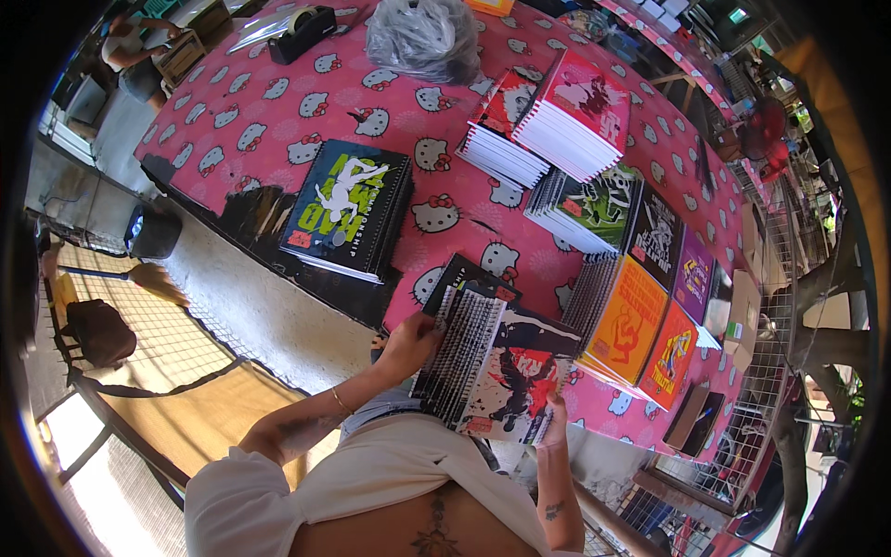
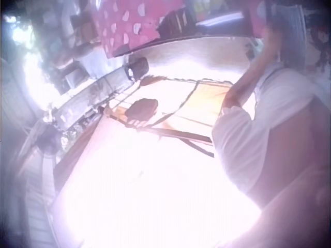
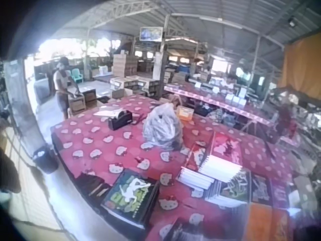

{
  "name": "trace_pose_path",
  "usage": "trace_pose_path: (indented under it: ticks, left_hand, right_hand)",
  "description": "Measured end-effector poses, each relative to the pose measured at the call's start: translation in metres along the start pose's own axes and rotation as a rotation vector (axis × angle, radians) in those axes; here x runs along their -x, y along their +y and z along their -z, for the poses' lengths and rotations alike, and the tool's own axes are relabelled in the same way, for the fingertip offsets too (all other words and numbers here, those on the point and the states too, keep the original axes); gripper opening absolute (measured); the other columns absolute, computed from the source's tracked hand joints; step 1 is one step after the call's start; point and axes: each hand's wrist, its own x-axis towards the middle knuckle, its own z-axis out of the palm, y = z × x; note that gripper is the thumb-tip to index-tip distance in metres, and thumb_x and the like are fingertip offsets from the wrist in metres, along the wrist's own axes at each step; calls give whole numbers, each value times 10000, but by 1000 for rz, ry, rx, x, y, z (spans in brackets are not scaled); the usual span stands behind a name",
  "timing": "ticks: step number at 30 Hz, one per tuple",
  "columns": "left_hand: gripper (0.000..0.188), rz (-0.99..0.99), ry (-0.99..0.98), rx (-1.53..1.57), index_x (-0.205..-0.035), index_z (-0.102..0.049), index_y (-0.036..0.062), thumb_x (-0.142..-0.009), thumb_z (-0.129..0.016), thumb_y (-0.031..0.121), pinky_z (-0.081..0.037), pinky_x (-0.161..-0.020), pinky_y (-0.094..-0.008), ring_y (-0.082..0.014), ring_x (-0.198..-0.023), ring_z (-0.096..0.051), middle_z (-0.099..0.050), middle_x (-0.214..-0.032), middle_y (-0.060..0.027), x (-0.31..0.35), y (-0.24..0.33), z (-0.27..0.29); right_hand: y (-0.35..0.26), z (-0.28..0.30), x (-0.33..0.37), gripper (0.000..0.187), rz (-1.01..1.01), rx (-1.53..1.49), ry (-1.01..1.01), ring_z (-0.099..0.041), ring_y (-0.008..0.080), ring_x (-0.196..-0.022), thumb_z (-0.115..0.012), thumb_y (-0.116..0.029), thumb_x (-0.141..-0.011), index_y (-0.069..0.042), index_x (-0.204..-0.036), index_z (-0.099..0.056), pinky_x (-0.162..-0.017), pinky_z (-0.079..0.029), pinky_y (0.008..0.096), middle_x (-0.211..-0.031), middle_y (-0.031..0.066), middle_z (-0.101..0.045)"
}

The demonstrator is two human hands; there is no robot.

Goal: The person organizes stacks of notebooks on a table, using a small blue tool to adjust the pages and spines before moving them into separate piles.

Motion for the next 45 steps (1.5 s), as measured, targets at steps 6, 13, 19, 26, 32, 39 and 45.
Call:
trace_pose_path:
  ticks: [6,13,19,26,32,39,45]
  left_hand:
    - [309,-13,-13,-83,-1045,-575,-24,-887,-634,234,-496,-793,-488,-419,-902,-650,-665,-948,-234,7,21,12]
    - [576,84,-166,103,-1277,-443,16,-911,-621,424,-464,-933,-461,-439,-1102,-598,-624,-1113,-292,2,14,-1]
    - [1252,251,-495,392,-1560,48,101,-744,-658,737,-255,-1144,-431,-398,-1413,-289,-268,-1480,-348,0,37,-5]
    - [1520,105,-464,-170,-1542,166,174,-531,-842,694,-212,-1112,-589,-535,-1393,-162,-149,-1455,-395,18,50,-8]
    - [1384,144,-531,320,-1553,120,167,-630,-880,416,-411,-1032,-467,-407,-1301,-409,-304,-1437,-274,5,64,34]
    - [485,201,-535,1002,-1180,-537,1,-757,-675,192,-564,-803,-383,-228,-895,-664,-649,-1044,-114,4,47,137]
    - [412,-134,-46,1094,-1096,-580,2,-905,-642,362,-571,-659,-407,-246,-681,-663,-668,-943,-95,-44,13,179]
  right_hand:
    - [2,2,2,643,-18,-85,1,-644,265,-1069,-746,-303,-771,-19,-1305,-525,-950,-520,411,-1195,108,-655]
    - [5,-1,1,631,-52,-72,-6,-647,280,-1058,-695,-299,-785,-15,-1316,-507,-952,-524,422,-1205,122,-647]
    - [8,8,7,594,-74,-82,25,-682,247,-978,-693,-273,-777,-9,-1283,-529,-871,-571,381,-1133,115,-671]
    - [3,-53,15,553,-73,-23,53,-692,230,-942,-649,-252,-810,3,-1283,-521,-852,-578,357,-1121,125,-676]
    - [-1,-104,17,636,4,18,73,-641,213,-1070,-647,-315,-875,-25,-1391,-415,-915,-550,360,-1247,116,-604]
    - [-48,-191,29,846,280,333,-207,-277,218,-1432,-583,-468,-944,-56,-1558,-171,-1158,-212,363,-1541,125,-334]
    - [48,-131,-13,667,425,504,689,-404,256,-1305,-623,-532,-895,-82,-1361,-465,-1106,-282,404,-1375,163,-462]
